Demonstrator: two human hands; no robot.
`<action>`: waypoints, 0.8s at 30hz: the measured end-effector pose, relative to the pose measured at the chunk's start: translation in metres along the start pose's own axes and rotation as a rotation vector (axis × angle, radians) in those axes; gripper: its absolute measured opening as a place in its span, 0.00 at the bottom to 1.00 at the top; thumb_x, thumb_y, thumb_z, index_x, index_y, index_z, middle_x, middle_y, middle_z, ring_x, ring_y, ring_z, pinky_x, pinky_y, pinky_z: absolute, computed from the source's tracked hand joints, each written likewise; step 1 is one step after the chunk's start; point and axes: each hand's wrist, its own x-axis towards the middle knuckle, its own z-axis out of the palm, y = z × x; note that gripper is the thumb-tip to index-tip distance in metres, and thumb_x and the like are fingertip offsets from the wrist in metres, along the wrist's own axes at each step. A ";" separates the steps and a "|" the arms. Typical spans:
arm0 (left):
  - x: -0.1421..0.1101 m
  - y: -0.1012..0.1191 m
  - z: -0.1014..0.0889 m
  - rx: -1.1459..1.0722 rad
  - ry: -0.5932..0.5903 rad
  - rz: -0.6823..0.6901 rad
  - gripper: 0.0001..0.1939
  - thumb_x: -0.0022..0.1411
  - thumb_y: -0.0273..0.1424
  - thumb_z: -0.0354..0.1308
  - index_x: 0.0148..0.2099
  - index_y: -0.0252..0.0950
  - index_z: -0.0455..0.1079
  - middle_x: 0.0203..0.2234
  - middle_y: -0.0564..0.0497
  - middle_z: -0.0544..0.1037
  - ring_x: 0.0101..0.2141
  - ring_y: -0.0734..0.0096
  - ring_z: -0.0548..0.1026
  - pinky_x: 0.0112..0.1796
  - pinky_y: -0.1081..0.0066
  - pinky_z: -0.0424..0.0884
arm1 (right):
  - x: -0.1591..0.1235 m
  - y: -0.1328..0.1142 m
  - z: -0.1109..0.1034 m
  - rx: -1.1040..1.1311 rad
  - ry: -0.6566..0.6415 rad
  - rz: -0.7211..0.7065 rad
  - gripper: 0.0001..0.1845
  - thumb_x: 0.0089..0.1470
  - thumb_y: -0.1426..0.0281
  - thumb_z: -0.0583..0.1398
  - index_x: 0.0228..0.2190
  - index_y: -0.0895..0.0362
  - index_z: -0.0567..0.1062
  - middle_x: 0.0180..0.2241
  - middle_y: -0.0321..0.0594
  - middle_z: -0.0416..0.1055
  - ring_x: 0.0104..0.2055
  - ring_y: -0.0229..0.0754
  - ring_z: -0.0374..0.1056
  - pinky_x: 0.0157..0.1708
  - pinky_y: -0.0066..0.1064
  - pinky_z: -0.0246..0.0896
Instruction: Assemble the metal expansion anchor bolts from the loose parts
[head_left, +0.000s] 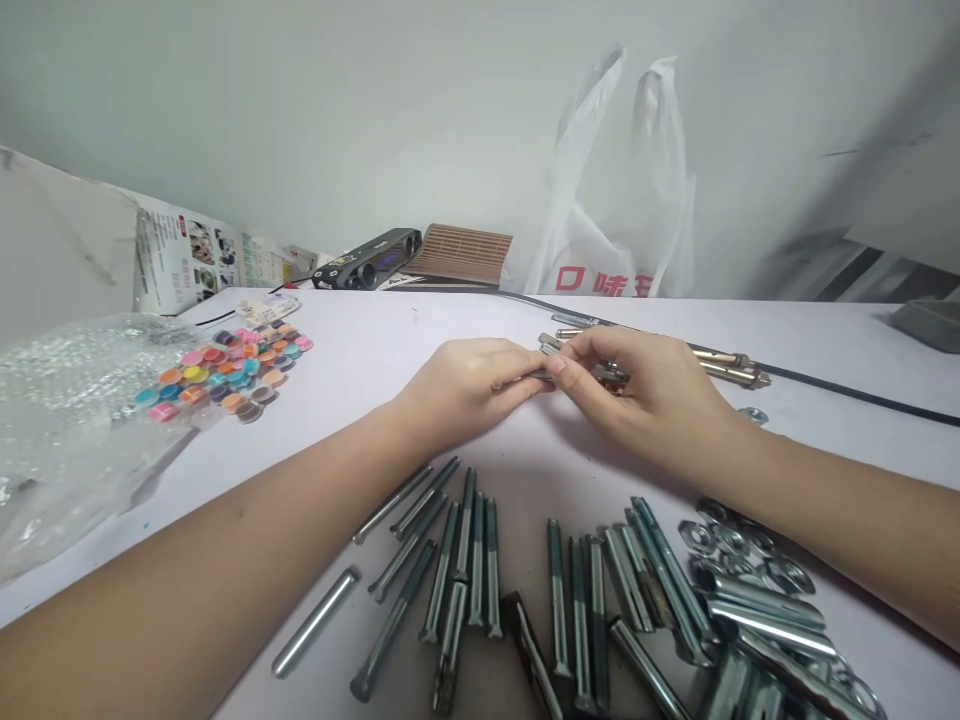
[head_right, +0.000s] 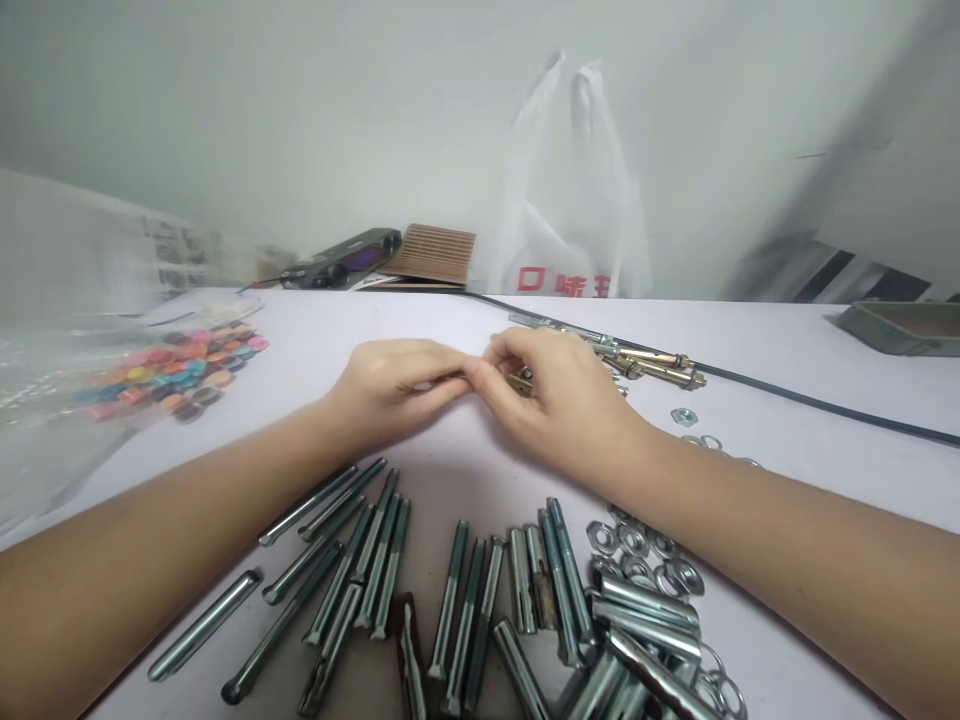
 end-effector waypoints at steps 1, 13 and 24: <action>0.000 0.000 0.000 -0.018 0.003 -0.027 0.11 0.61 0.33 0.62 0.44 0.34 0.78 0.33 0.54 0.82 0.32 0.81 0.78 0.38 0.82 0.73 | 0.001 0.000 0.000 0.012 0.013 0.012 0.15 0.60 0.59 0.57 0.31 0.55 0.77 0.31 0.35 0.75 0.32 0.35 0.68 0.32 0.28 0.58; 0.000 -0.005 -0.005 -0.517 -0.103 -0.726 0.29 0.66 0.51 0.48 0.38 0.30 0.77 0.27 0.49 0.80 0.20 0.81 0.74 0.25 0.80 0.69 | 0.038 0.039 -0.041 -0.269 0.134 0.307 0.24 0.52 0.50 0.62 0.20 0.58 0.74 0.14 0.35 0.60 0.18 0.32 0.50 0.23 0.31 0.49; 0.004 -0.007 -0.007 -0.509 -0.133 -0.802 0.31 0.63 0.55 0.49 0.35 0.31 0.76 0.25 0.49 0.79 0.18 0.81 0.71 0.23 0.79 0.67 | 0.032 0.056 -0.028 -0.211 0.078 0.281 0.28 0.60 0.50 0.53 0.18 0.57 0.64 0.17 0.36 0.53 0.21 0.35 0.48 0.22 0.32 0.46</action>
